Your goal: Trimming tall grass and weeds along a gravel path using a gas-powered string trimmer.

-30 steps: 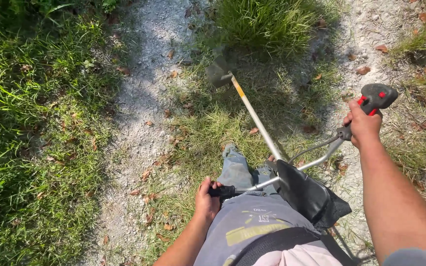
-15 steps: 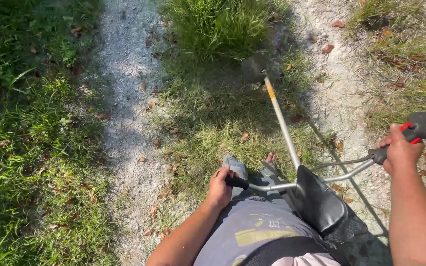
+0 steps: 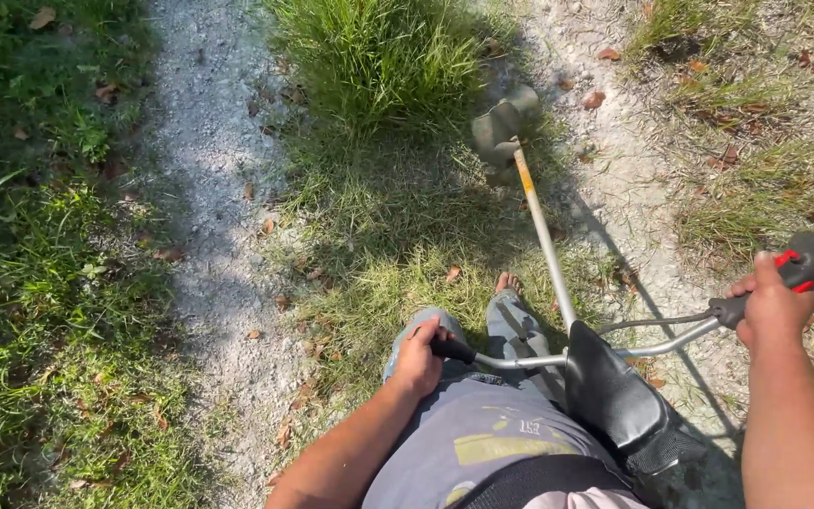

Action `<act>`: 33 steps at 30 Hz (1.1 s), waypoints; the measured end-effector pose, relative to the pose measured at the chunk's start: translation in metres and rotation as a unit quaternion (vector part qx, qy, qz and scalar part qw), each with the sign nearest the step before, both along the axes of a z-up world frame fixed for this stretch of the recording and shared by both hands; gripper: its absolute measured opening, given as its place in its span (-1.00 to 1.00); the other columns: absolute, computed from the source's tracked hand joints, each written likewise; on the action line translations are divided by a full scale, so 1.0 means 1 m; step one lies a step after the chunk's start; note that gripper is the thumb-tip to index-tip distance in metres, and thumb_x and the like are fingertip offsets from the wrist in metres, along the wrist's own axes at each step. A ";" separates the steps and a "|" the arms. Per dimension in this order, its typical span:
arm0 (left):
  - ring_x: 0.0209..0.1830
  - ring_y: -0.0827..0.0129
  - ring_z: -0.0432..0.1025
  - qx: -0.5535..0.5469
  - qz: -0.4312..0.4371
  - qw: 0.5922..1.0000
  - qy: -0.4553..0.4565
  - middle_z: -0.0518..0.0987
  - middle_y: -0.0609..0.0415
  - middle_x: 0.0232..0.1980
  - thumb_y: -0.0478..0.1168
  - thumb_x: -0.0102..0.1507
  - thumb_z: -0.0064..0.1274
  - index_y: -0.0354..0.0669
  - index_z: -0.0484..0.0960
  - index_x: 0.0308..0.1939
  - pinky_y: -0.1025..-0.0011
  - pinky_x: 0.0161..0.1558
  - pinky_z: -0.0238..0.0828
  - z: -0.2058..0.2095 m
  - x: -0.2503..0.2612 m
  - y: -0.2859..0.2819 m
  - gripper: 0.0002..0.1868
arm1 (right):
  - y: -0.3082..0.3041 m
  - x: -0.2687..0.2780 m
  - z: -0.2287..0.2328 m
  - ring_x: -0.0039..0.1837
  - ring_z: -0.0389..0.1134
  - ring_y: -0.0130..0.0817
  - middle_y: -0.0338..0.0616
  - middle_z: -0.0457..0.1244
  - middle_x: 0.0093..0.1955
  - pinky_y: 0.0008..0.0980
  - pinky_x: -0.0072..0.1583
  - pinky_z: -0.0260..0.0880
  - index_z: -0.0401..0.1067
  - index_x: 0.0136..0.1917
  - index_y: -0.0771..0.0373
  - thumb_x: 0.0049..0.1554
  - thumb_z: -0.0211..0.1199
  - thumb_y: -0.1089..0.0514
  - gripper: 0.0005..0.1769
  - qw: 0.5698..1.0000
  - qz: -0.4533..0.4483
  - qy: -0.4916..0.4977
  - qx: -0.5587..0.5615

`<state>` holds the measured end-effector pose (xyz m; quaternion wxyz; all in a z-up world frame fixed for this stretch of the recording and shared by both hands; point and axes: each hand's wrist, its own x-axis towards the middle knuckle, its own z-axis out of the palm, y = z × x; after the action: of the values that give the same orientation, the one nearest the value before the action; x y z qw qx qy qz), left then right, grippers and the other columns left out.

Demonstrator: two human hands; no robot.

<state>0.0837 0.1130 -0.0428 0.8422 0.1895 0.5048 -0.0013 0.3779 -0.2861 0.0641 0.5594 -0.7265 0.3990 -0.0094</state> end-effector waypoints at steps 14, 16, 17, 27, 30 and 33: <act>-0.33 0.17 0.40 -0.036 0.148 0.988 0.039 0.39 0.02 -0.45 -0.17 0.32 0.14 -0.13 0.40 -0.48 0.26 -0.04 0.35 0.031 -0.015 -0.029 -0.68 | 0.093 0.071 0.019 -0.24 0.28 -0.72 -0.55 0.20 -0.25 -0.56 -0.07 0.49 0.18 0.18 -0.01 0.41 0.26 0.02 -0.74 0.980 0.166 0.103 -0.040; -0.34 0.16 0.42 -0.031 0.181 0.982 0.047 0.39 0.01 -0.47 -0.19 0.29 0.17 -0.16 0.42 -0.49 0.27 -0.08 0.38 0.032 -0.019 -0.036 -0.68 | 0.100 0.078 0.015 -0.22 0.31 -0.71 -0.56 0.22 -0.24 -0.55 -0.03 0.54 0.21 0.21 0.01 0.39 0.26 0.02 -0.73 0.975 0.182 0.117 -0.043; -0.35 0.19 0.40 -0.027 0.191 0.980 0.051 0.38 0.03 -0.47 -0.20 0.31 0.14 -0.14 0.41 -0.48 0.27 -0.09 0.38 0.034 -0.021 -0.037 -0.69 | 0.104 0.082 0.009 -0.29 0.26 -0.70 -0.53 0.19 -0.29 -0.57 -0.13 0.44 0.23 0.15 -0.01 0.37 0.29 0.05 -0.77 0.977 0.186 0.101 -0.025; -0.36 0.31 0.40 -0.018 0.249 0.965 0.074 0.38 0.15 -0.49 -0.15 0.37 0.06 -0.03 0.40 -0.34 0.31 0.01 0.39 0.059 -0.041 -0.050 -0.78 | 0.166 0.105 0.001 -0.35 0.25 -0.71 -0.52 0.19 -0.35 -0.64 -0.22 0.41 0.25 0.16 0.04 0.35 0.34 0.06 -0.72 0.959 0.257 0.110 0.038; -0.38 0.30 0.39 -0.024 0.292 0.952 0.084 0.39 0.12 -0.51 -0.18 0.35 0.08 -0.05 0.39 -0.29 0.30 0.01 0.41 0.064 -0.046 -0.057 -0.81 | 0.188 0.103 0.015 -0.31 0.26 -0.71 -0.54 0.21 -0.33 -0.68 -0.16 0.45 0.38 0.12 -0.01 0.36 0.27 0.04 -0.88 0.943 0.306 0.133 0.018; -0.40 0.30 0.39 -0.042 0.338 0.936 0.088 0.37 0.12 -0.52 -0.15 0.37 0.08 -0.04 0.36 -0.27 0.31 -0.01 0.45 0.066 -0.054 -0.067 -0.78 | 0.206 0.105 0.009 -0.33 0.25 -0.71 -0.51 0.21 -0.33 -0.68 -0.19 0.44 0.37 0.10 0.03 0.33 0.30 0.05 -0.85 0.937 0.317 0.145 0.027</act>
<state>0.0301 0.0456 0.0236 0.7523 -0.0286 0.6104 0.2462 0.4827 -0.0798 0.0735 0.4885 -0.7934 0.2249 0.2852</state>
